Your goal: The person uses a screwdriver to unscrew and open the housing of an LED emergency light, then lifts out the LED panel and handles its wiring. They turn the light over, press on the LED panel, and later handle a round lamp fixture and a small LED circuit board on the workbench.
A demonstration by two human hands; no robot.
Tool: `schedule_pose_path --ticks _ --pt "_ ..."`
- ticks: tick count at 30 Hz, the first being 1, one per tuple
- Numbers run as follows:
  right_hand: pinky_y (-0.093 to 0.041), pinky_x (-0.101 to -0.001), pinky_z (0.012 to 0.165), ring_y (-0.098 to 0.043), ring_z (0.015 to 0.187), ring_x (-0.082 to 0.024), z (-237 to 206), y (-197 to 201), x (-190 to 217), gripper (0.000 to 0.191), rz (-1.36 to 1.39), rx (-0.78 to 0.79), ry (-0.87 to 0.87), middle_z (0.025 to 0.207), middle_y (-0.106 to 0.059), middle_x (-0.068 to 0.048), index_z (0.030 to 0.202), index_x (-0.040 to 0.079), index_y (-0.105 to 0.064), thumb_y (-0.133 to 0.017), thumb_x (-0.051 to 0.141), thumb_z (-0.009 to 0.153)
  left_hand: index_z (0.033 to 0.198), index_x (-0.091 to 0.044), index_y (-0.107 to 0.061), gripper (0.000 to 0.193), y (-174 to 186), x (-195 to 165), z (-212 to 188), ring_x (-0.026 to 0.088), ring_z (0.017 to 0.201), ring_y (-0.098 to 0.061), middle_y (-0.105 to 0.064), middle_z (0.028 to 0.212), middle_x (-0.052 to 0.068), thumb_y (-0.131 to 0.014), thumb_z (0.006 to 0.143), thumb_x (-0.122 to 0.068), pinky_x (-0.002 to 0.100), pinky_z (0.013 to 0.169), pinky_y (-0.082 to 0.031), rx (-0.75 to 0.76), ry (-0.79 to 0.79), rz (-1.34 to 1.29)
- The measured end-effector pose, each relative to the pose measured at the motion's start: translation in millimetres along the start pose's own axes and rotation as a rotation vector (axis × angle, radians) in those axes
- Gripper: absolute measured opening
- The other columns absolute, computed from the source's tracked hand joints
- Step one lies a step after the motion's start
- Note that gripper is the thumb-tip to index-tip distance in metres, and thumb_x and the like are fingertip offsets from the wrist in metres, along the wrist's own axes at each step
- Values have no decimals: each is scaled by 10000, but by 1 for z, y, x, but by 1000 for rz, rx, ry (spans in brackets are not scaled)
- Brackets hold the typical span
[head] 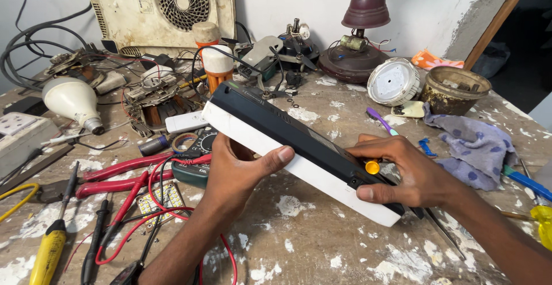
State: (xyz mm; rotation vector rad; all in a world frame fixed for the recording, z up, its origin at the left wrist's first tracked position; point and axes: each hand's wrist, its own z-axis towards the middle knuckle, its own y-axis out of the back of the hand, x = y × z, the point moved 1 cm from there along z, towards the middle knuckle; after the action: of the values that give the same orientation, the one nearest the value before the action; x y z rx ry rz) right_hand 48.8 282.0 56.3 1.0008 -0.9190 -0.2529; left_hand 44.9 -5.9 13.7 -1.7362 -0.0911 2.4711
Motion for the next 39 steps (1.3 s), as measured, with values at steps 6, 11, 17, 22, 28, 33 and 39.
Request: schedule_pose_path --ticks 6,11,17,22,28,33,39 --pt "-496 -369 754 -635 798 -205 2 -7 1 713 -5 -79 22 829 -651 -87 1170 -12 -735 -732 538 716 1218 50 -541 746 1 6 7 210 921 -749 -743 1033 145 -915 674 -295 337 825 -624 8 39 -87" --pt "-508 -374 706 -651 771 -204 3 -20 1 675 6 -143 -50 795 -680 -83 1127 0 -771 -717 530 712 1375 -20 -407 895 -9 5 0 230 984 -724 -697 1101 177 -897 678 -293 346 838 -608 153 133 16" --pt "-521 -366 708 -652 769 -208 4 -31 4 704 -52 -190 -34 801 -665 -84 1120 -10 -756 -739 564 713 1364 -37 -397 850 -18 3 -6 264 1036 -748 -694 1162 168 -836 714 -363 401 856 -647 186 333 -53" --pt "-564 -351 851 -702 948 -198 3 -29 2 849 152 -123 -28 1026 -725 -99 1284 -8 -646 -696 653 753 1353 -15 -464 669 -19 2 -7 247 1061 -726 -676 1189 150 -756 833 -318 407 880 -652 227 227 -220" --pt "-539 -367 970 -704 1107 -216 2 -23 2 947 234 -38 -75 1187 -733 -130 1416 6 -545 -746 631 732 1318 -11 -476 483 -15 12 -3 188 1074 -692 -644 1217 108 -683 942 -232 353 866 -615 268 267 -440" --pt "-568 -375 908 -741 1001 -214 4 -16 11 900 106 -49 -163 1084 -769 -117 1380 49 -574 -763 560 664 1299 9 -525 463 -14 11 2 186 1024 -721 -704 1133 112 -709 924 -190 333 824 -638 267 287 -247" --pt "-586 -391 841 -781 889 -231 9 -20 27 808 -47 -40 -288 953 -794 -133 1304 84 -606 -740 557 663 1363 -35 -406 586 -14 -5 -2 241 1041 -752 -742 1135 168 -706 869 -133 359 828 -637 206 231 -133"
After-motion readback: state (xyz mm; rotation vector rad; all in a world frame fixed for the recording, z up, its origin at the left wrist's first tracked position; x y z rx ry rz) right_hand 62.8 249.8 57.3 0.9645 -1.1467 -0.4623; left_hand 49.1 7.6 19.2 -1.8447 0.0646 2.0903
